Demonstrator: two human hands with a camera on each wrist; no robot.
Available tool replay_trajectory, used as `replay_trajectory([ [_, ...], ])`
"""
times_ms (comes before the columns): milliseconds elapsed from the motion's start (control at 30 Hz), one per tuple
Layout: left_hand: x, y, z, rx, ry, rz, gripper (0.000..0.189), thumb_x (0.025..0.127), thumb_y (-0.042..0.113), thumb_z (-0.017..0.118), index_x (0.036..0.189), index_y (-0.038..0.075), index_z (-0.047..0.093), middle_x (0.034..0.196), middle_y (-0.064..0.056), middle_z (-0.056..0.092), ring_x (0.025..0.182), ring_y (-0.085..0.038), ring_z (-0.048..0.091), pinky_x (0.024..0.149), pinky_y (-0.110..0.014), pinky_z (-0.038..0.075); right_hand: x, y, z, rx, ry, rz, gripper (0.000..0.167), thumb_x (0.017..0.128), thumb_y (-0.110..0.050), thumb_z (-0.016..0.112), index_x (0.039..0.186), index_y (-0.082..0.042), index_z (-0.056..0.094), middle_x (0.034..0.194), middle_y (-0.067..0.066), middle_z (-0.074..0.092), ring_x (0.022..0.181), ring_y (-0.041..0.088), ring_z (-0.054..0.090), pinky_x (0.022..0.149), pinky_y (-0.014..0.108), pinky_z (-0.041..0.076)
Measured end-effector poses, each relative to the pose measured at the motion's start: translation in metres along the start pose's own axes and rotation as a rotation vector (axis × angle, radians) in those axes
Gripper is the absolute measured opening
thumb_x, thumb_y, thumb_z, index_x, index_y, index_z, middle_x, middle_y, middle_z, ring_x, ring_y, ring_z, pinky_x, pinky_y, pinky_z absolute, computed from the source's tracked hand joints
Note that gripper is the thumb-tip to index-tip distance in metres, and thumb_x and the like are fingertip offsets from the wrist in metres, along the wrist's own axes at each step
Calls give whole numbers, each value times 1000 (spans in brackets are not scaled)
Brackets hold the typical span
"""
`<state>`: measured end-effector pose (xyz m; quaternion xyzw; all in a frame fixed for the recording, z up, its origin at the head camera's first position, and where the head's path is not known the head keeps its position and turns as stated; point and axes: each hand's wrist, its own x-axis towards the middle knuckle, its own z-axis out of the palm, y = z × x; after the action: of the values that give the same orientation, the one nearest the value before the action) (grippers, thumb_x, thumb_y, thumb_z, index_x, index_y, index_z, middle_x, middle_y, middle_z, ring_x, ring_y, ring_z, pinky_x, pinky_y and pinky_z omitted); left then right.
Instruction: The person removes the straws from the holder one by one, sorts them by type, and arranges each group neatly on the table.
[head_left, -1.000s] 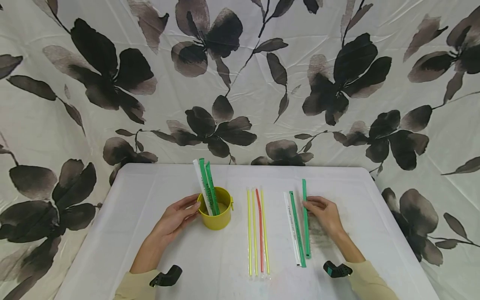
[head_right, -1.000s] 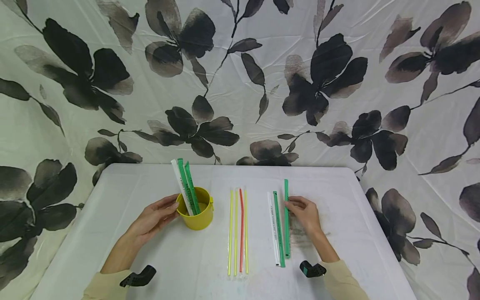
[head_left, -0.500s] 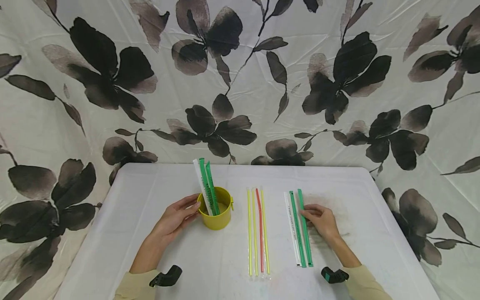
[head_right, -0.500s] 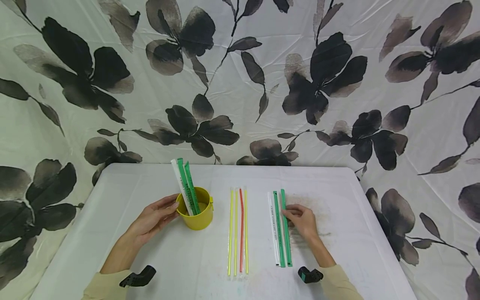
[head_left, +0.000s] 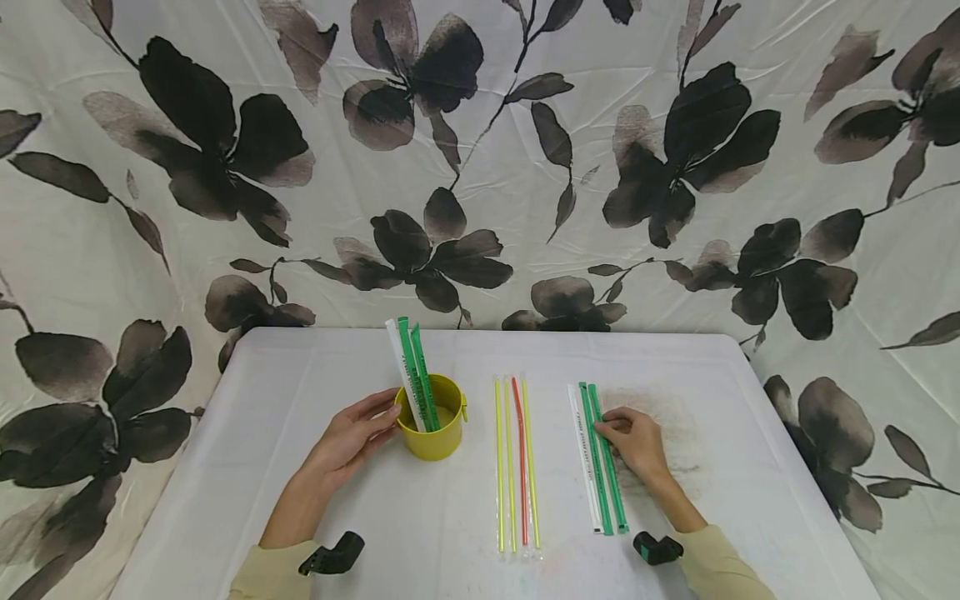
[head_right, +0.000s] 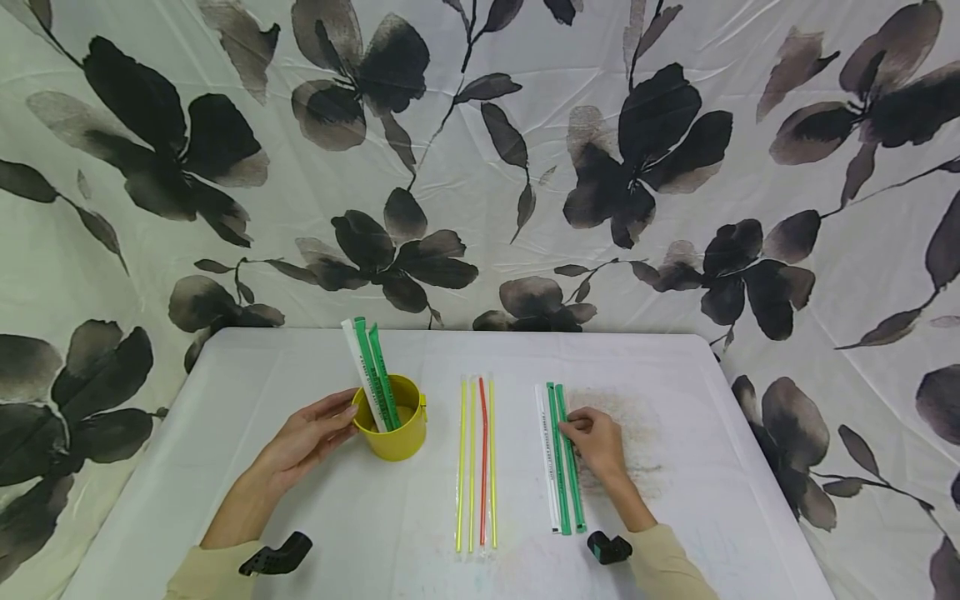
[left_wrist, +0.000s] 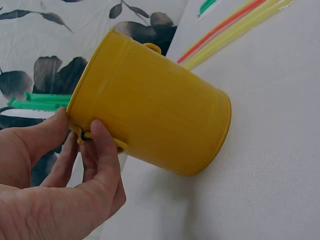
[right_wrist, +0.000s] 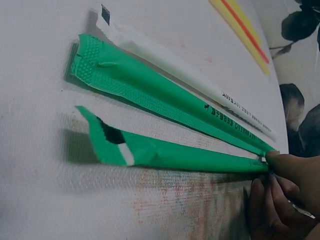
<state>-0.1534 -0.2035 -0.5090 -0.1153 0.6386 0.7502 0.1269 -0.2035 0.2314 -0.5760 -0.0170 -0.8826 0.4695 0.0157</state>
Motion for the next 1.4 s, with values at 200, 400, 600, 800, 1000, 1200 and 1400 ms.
replay_trajectory([
  [200, 2, 1, 1, -1, 1, -4, 56, 103, 10, 64, 153, -2, 42, 150, -18, 44, 110, -8, 63, 106, -30, 51, 0, -3, 0, -81, 22, -44, 21, 91, -10, 79, 103, 6, 72, 86, 14, 73, 71, 22, 69, 63, 24, 55],
  [400, 4, 4, 2, -12, -4, -7, 57, 103, 10, 64, 153, -2, 41, 150, -19, 43, 111, -9, 62, 105, -30, 51, 3, -6, -2, -76, 27, -19, 20, 93, -12, 77, 103, 5, 71, 86, 13, 72, 69, 18, 67, 60, 23, 54],
  [600, 5, 7, 1, -10, -9, -10, 57, 103, 10, 64, 153, -3, 41, 149, -18, 45, 110, -9, 63, 106, -30, 51, 9, -13, -5, -60, 38, -10, 22, 98, -13, 71, 109, 6, 69, 92, 17, 72, 72, 24, 71, 59, 25, 57],
  [800, 8, 8, 1, -12, -14, -14, 57, 102, 10, 65, 153, -3, 41, 148, -17, 46, 110, -8, 63, 106, -30, 51, 17, -28, -9, -107, 72, -28, 26, 100, -20, 70, 113, 2, 71, 101, 17, 74, 91, 32, 72, 78, 39, 59],
  [1000, 9, 9, 0, -13, -18, -15, 58, 102, 10, 65, 153, -2, 41, 150, -18, 44, 110, -8, 63, 107, -31, 50, 23, -50, -11, -62, 52, -39, 27, 101, -21, 68, 116, 1, 70, 105, 17, 73, 96, 32, 70, 84, 41, 58],
  [1200, 9, 9, -2, -3, -11, -28, 57, 103, 11, 64, 154, -1, 41, 154, -19, 41, 111, -8, 63, 105, -29, 51, 33, -71, -8, 14, 34, -64, 28, 101, -22, 68, 117, 0, 69, 109, 18, 72, 102, 33, 68, 90, 43, 56],
  [1400, 10, 11, -3, 14, -6, -33, 57, 103, 13, 64, 154, -1, 42, 155, -19, 41, 111, -8, 63, 109, -34, 48, 41, -92, -2, 49, 19, -101, 27, 100, -22, 69, 117, 0, 69, 110, 17, 72, 104, 32, 67, 92, 43, 56],
])
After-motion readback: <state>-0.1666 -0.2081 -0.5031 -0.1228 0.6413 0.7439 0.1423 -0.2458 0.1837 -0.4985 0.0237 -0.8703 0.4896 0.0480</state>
